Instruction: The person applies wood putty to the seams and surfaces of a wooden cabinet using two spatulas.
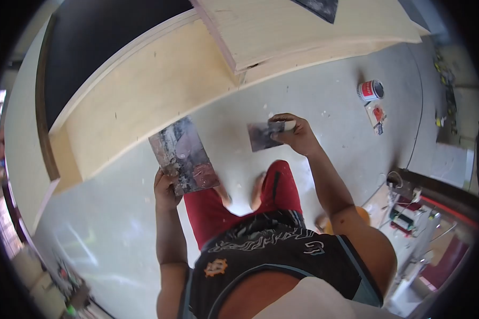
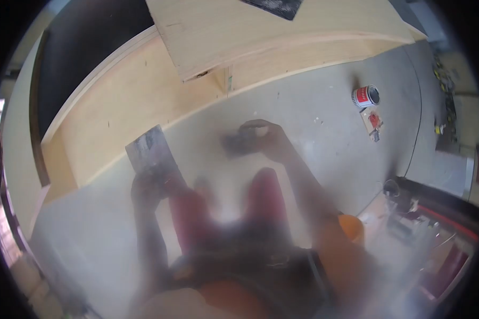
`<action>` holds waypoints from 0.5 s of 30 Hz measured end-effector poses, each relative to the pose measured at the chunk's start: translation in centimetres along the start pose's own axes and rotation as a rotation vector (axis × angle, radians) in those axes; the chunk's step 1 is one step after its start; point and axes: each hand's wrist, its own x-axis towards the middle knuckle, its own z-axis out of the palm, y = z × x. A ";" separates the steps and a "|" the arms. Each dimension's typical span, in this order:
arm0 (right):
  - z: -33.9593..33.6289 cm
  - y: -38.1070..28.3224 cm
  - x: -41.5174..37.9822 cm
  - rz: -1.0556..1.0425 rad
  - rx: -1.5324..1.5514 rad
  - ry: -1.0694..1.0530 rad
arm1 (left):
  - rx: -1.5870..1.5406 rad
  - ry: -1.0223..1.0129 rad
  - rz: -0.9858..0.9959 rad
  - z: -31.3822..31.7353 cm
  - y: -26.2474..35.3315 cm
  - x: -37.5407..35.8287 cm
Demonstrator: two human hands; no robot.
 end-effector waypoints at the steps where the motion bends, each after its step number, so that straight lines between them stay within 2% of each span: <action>1: 0.6 0.1 0.6 -0.083 -0.114 -0.029 | 0.059 0.058 0.096 -1.1 -0.2 1.8; 2: 1.2 0.2 1.1 -0.166 -0.229 -0.055 | 0.115 0.118 0.200 -2.1 -0.4 3.6; 3: 1.7 0.0 1.5 -0.306 -0.405 -0.038 | 0.133 0.131 0.219 -3.2 -0.9 5.3; 4: 2.0 -0.1 1.8 -0.358 -0.414 0.000 | 0.119 0.085 0.221 -4.5 -1.1 6.5; 6: 1.9 0.2 2.8 -0.621 -0.524 -0.048 | 0.053 0.046 0.299 -3.0 -1.5 8.5; 7: 1.8 1.0 3.5 -0.766 -0.529 0.013 | 0.068 0.002 0.331 -3.6 -2.1 9.7; 10: 2.5 2.4 4.2 -0.990 -0.659 0.155 | -0.038 -0.060 0.442 -6.0 -4.4 10.9; 11: 3.1 2.7 3.6 -0.988 -0.727 0.183 | 0.051 -0.034 0.495 -5.9 -4.8 10.5; 12: 2.9 3.4 3.1 -0.992 -0.741 0.165 | 0.137 -0.003 0.546 -5.2 -5.2 10.0; 14: 2.7 4.1 3.1 -1.227 -0.809 0.149 | 0.069 -0.036 0.576 -2.7 -5.3 8.6; 15: 2.5 3.9 3.0 -1.218 -0.790 0.118 | 0.061 -0.030 0.594 -2.0 -5.3 8.3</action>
